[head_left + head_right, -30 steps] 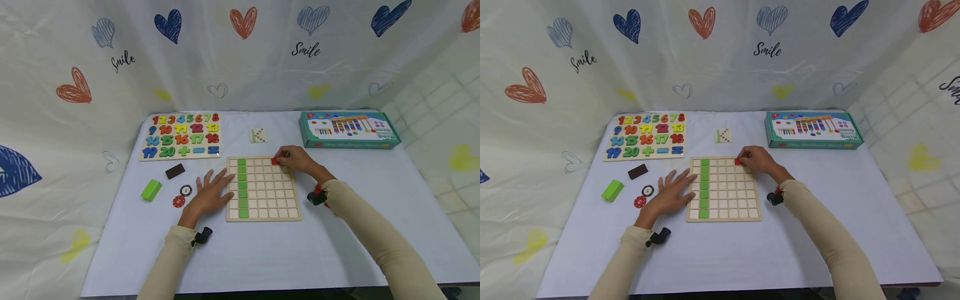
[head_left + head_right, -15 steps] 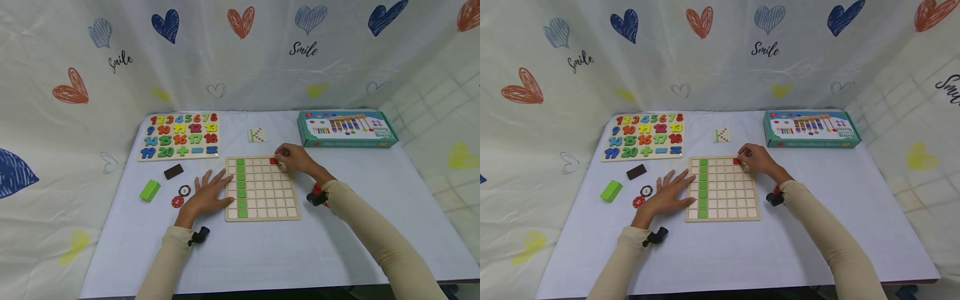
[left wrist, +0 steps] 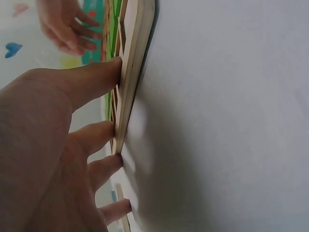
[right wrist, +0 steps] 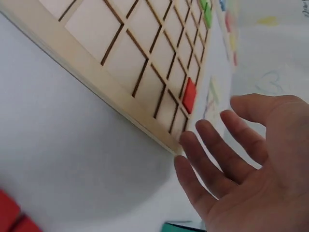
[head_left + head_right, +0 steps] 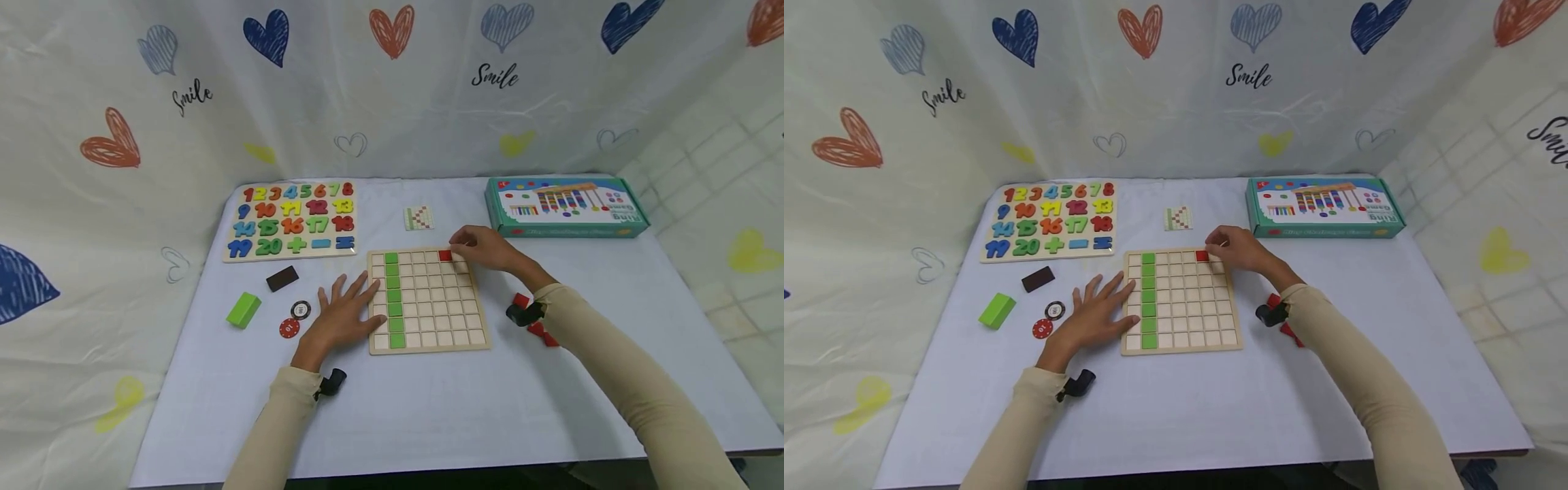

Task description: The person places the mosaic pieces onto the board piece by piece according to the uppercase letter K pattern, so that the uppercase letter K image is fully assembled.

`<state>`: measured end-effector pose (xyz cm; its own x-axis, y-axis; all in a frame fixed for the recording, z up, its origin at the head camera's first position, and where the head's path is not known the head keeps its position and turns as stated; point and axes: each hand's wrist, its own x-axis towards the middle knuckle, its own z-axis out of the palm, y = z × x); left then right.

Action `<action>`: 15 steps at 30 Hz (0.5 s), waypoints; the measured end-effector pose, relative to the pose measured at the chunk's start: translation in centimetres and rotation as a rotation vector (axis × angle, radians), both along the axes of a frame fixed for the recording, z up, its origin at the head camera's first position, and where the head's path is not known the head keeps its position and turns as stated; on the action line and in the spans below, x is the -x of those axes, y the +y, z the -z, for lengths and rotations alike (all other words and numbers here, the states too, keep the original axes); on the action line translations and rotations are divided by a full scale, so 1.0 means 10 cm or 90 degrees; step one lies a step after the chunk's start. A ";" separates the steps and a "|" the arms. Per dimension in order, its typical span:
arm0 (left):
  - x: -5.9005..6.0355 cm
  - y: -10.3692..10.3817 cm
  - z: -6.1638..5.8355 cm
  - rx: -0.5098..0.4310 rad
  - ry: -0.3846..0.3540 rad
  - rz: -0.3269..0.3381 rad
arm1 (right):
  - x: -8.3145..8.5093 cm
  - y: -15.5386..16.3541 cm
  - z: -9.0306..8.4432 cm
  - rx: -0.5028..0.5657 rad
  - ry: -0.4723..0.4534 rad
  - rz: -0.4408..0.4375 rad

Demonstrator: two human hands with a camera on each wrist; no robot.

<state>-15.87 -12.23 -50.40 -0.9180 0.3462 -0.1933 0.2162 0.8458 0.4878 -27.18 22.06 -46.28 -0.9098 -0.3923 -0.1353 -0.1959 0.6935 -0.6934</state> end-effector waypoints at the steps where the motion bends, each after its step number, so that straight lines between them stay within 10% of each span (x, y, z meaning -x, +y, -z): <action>1: 0.00 0.01 0.00 0.003 -0.001 0.000 | -0.02 0.02 -0.04 -0.006 -0.001 -0.015; 8: 0.02 0.04 -0.04 0.014 0.000 -0.007 | -0.27 0.33 -0.29 -0.169 -0.033 -0.128; 15: 0.01 0.05 -0.06 0.021 -0.007 -0.006 | -0.52 0.69 -0.33 -0.311 -0.155 -0.119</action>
<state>-15.94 -11.69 -49.79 -0.9189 0.3312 -0.2144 0.2033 0.8632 0.4620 -22.02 28.99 -42.97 -0.7512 -0.3826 -0.5378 -0.2208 0.9136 -0.3415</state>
